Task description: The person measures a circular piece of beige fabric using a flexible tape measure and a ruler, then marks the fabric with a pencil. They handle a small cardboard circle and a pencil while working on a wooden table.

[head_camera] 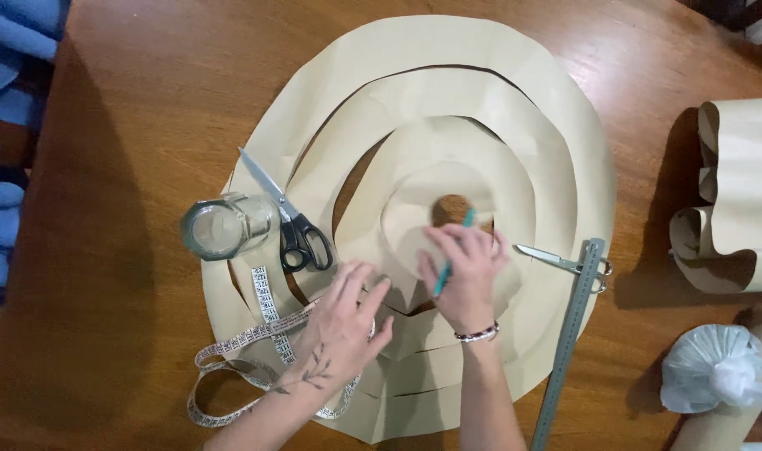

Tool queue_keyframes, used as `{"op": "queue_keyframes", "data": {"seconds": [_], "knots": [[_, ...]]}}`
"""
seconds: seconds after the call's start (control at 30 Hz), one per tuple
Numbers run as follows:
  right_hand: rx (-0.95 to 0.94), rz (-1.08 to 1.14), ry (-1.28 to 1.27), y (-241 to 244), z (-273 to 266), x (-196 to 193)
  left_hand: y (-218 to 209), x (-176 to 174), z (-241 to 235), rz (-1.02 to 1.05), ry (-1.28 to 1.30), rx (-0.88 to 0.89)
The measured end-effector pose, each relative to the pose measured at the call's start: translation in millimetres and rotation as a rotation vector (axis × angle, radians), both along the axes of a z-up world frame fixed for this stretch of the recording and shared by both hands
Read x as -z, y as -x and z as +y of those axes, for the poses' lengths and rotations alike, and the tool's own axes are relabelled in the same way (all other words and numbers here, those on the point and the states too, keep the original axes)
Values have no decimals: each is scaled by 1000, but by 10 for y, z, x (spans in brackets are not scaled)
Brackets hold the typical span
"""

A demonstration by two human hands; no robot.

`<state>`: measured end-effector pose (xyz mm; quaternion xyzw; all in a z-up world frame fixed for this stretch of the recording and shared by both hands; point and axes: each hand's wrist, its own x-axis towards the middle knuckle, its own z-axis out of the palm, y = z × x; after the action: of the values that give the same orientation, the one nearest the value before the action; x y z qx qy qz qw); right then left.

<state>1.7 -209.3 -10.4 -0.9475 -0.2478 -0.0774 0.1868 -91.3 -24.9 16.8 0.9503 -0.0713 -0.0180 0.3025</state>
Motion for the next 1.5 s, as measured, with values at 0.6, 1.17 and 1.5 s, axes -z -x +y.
{"op": "queue_keyframes", "data": {"seconds": [0.6,1.17,1.5], "knots": [[454,-344,-691,8,534,-1029,-867,454,321,-44,-138,-21],[197,307,-1705,255,1715,-652,-1280,576,417,-242,-350,85],[634,-100,-1060,-178,1045,348,-1544,482,446,209,-460,290]]}}
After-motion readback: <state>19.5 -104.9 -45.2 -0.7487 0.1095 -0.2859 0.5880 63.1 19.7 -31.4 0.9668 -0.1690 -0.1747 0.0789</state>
